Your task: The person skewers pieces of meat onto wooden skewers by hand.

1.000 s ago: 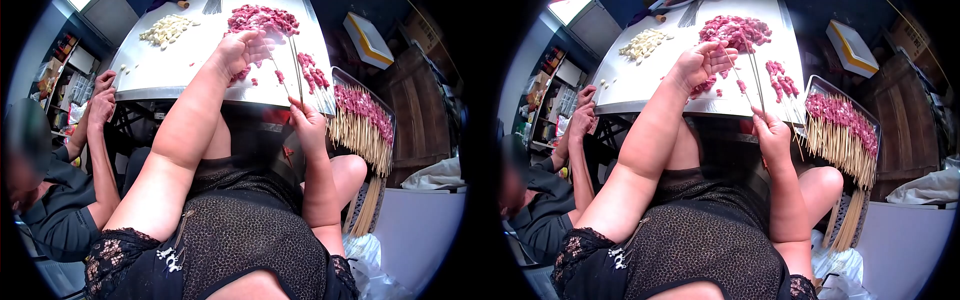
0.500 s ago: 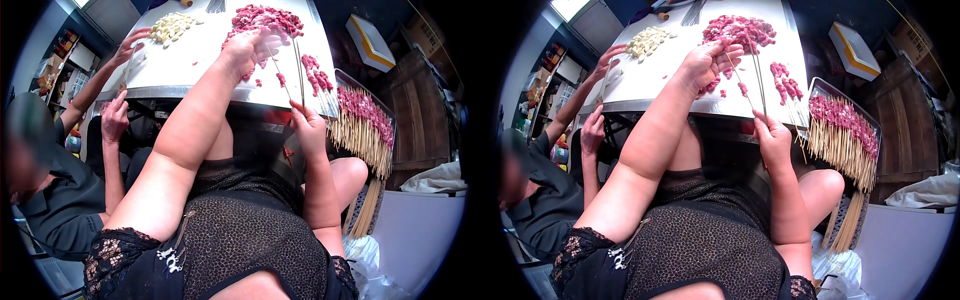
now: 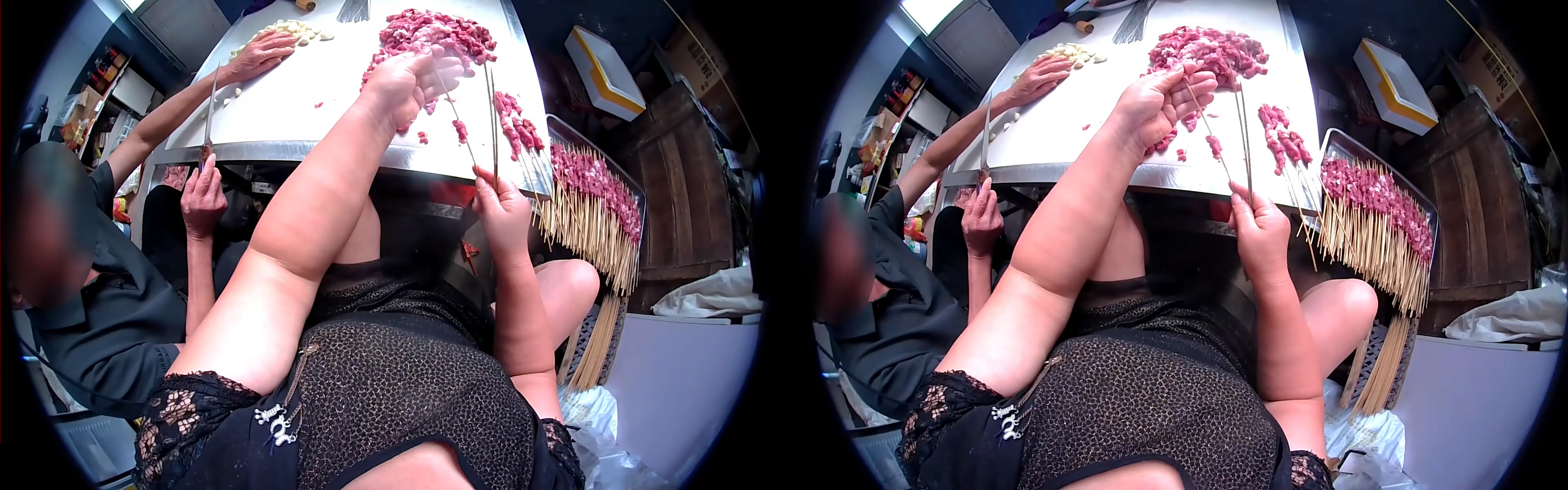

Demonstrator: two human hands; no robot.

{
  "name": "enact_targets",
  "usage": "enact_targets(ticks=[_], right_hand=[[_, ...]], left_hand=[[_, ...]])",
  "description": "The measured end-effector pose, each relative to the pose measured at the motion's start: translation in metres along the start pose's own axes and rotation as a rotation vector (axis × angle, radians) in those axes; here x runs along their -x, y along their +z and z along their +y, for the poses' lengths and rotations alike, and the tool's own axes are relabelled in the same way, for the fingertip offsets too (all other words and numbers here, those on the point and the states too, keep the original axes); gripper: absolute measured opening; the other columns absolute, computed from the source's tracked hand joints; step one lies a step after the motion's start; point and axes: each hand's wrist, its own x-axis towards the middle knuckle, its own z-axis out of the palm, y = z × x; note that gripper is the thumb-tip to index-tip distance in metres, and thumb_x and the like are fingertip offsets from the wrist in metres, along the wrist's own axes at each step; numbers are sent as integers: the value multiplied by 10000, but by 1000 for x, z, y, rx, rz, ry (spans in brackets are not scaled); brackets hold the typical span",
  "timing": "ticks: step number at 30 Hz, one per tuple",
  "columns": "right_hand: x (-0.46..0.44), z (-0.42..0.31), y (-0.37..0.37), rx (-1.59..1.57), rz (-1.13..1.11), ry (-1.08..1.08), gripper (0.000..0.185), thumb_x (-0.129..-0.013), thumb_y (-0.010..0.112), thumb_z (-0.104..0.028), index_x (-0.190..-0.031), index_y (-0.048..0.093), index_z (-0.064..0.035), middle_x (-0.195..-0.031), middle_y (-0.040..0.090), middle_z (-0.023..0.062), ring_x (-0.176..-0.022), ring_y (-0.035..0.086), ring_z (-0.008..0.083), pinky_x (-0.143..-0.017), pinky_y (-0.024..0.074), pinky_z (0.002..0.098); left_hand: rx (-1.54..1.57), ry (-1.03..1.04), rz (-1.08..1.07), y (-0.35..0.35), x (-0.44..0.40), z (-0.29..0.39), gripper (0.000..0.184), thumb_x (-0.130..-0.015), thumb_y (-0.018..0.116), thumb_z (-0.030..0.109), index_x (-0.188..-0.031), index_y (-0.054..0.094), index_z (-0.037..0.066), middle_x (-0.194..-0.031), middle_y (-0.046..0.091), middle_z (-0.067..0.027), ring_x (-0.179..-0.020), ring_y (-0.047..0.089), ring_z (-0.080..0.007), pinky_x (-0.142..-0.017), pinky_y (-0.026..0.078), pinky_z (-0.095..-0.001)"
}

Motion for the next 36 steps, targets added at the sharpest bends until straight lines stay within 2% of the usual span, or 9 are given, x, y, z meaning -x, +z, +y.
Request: enact_targets(ticks=[5, 10, 17, 23, 26, 31, 33, 36], right_hand=[[0, 1, 2, 40, 26, -49, 219, -889, 552, -60, -1079, 630, 16, -630, 528, -34, -551, 439, 21, -510, 360, 169], [0, 3, 4, -163, -24, 59, 228, -897, 537, -58, -1097, 614, 20, -641, 519, -32, -552, 442, 25, -504, 353, 161], [-3, 1, 3, -184, -9, 36, 228, -899, 530, -53, -1098, 613, 21, -643, 516, -33, -549, 434, 24, -502, 346, 160], [-6, -1, -5, 22, 38, -107, 200, -883, 560, -43, -1057, 644, 11, -636, 517, -30, -549, 429, 32, -505, 349, 179], [-8, -3, -9, 169, 46, -131, 205, -889, 555, -47, -1065, 636, 19, -692, 523, -48, -597, 440, 19, -548, 360, 159], [-5, -4, -3, -19, 11, -86, 202, -891, 551, -40, -1067, 632, 17, -684, 511, -50, -592, 439, 22, -536, 347, 155], [-7, -2, -5, -72, -4, -70, 203, -892, 550, -40, -1069, 629, 20, -684, 510, -49, -590, 439, 23, -535, 344, 154], [-7, 0, -5, -75, -16, -68, 204, -893, 549, -40, -1071, 624, 26, -687, 511, -48, -589, 438, 22, -534, 342, 153]], left_hand=[[51, 26, -28, 1, 1, -5, 274, -979, 347, 141, -1112, 475, -60, -1053, 596, -223, -975, 619, -308, -889, 521, -414], [140, 70, 8, 4, 2, -5, 252, -971, 369, 133, -1099, 488, -48, -1051, 597, -223, -995, 610, -320, -900, 512, -427], [100, 59, -51, 3, 2, -5, 245, -968, 390, 144, -1078, 511, -38, -1066, 597, -218, -1003, 607, -316, -906, 507, -427], [90, 24, -78, 3, 2, -7, 246, -968, 394, 151, -1075, 524, -28, -1083, 597, -223, -1014, 604, -310, -909, 500, -431], [100, 2, -93, 3, 4, -9, 245, -965, 402, 155, -1076, 527, -24, -1094, 594, -230, -1025, 599, -313, -913, 495, -434], [93, -20, -181, 0, 0, -13, 248, -961, 419, 156, -1084, 528, -30, -1102, 592, -232, -1039, 592, -313, -897, 503, -425], [-79, 35, -157, -4, -4, -14, 254, -958, 428, 148, -1107, 513, -39, -1084, 598, -223, -1018, 604, -305, -863, 521, -404], [-44, 122, -92, 3, 2, -8, 263, -958, 430, 140, -1133, 495, -46, -1057, 605, -211, -988, 618, -294, -828, 538, -384]])
